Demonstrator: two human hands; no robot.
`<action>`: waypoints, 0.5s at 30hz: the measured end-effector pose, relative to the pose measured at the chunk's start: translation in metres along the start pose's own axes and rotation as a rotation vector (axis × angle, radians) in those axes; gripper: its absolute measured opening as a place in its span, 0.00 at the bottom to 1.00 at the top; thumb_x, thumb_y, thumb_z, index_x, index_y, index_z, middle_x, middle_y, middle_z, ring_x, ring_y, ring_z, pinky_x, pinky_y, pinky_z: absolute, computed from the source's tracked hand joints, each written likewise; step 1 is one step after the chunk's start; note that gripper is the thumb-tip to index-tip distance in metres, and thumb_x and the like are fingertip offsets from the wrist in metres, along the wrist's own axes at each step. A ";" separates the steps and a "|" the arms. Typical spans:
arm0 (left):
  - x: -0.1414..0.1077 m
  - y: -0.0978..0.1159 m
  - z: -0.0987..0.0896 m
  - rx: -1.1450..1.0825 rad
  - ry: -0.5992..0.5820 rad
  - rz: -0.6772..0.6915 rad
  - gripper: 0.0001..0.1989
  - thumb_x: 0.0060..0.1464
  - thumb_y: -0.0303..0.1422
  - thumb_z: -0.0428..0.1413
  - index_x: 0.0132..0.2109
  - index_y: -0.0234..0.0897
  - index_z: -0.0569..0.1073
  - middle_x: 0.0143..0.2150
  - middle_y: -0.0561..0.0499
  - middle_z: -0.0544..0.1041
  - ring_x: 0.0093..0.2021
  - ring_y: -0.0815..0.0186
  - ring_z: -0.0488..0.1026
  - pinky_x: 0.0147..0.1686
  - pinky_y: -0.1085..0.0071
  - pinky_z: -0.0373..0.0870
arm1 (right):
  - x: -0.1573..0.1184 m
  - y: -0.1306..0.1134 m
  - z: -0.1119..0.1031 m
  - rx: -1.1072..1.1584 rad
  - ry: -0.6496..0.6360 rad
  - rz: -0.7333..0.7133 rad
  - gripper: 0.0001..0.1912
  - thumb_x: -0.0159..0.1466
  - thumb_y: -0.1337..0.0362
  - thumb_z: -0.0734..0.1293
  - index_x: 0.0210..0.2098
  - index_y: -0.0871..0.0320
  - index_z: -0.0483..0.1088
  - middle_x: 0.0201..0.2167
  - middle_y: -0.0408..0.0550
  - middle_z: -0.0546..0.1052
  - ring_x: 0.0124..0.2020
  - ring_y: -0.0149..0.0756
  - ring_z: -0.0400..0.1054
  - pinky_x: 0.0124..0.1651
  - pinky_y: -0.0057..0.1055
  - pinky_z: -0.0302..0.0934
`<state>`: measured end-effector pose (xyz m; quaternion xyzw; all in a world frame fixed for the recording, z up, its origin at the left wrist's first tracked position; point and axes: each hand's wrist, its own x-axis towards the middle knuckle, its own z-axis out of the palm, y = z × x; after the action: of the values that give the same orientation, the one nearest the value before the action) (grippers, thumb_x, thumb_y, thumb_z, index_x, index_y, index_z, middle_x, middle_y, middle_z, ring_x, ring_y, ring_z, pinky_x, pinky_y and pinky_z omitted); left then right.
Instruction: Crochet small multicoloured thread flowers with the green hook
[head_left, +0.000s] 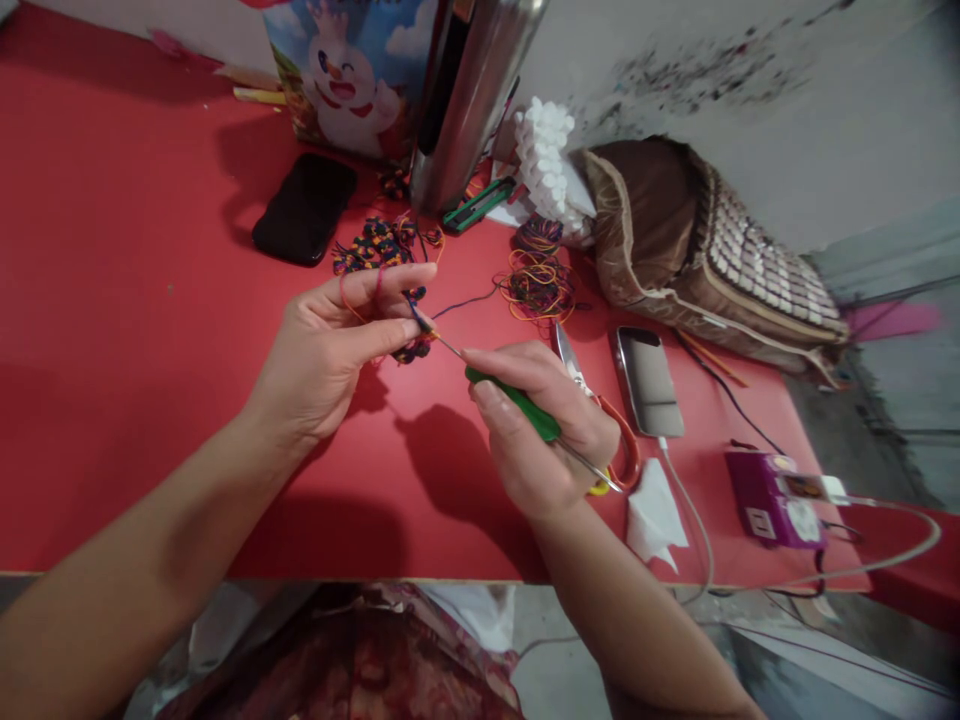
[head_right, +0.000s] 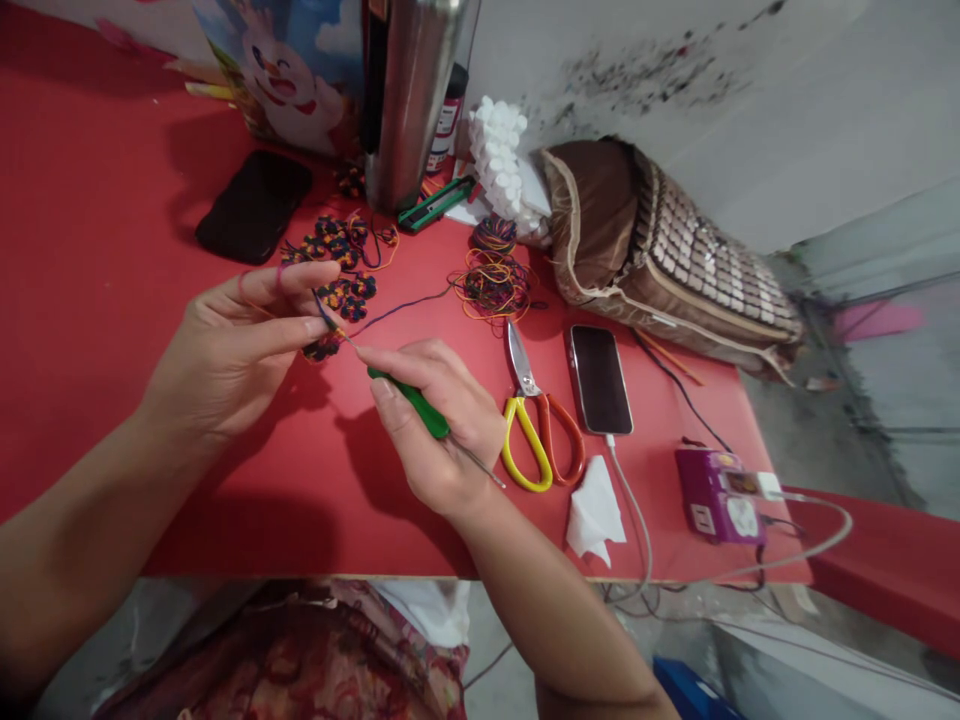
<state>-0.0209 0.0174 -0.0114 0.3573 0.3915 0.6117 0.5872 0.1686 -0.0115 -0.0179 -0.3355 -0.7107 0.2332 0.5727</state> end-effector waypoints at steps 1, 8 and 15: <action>0.001 0.000 -0.001 -0.005 -0.003 -0.007 0.17 0.47 0.21 0.71 0.43 0.45 0.91 0.31 0.54 0.80 0.32 0.68 0.74 0.37 0.69 0.79 | 0.000 0.000 0.000 -0.007 0.000 -0.001 0.16 0.71 0.71 0.72 0.53 0.49 0.86 0.36 0.45 0.86 0.36 0.37 0.78 0.39 0.37 0.74; 0.002 0.002 -0.002 0.059 -0.010 0.043 0.14 0.50 0.22 0.71 0.43 0.44 0.90 0.32 0.53 0.81 0.32 0.67 0.76 0.38 0.67 0.81 | -0.004 0.004 -0.001 -0.039 0.013 0.002 0.16 0.72 0.69 0.73 0.55 0.48 0.86 0.36 0.46 0.86 0.37 0.39 0.78 0.40 0.40 0.75; -0.002 0.005 0.002 0.075 -0.027 0.053 0.16 0.51 0.24 0.72 0.47 0.44 0.89 0.34 0.52 0.82 0.33 0.66 0.78 0.39 0.66 0.82 | -0.005 0.004 -0.001 -0.057 0.021 0.001 0.15 0.72 0.66 0.73 0.55 0.47 0.86 0.36 0.47 0.86 0.36 0.40 0.78 0.39 0.41 0.75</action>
<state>-0.0214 0.0155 -0.0063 0.3973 0.3967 0.6070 0.5623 0.1710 -0.0125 -0.0236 -0.3543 -0.7108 0.2097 0.5703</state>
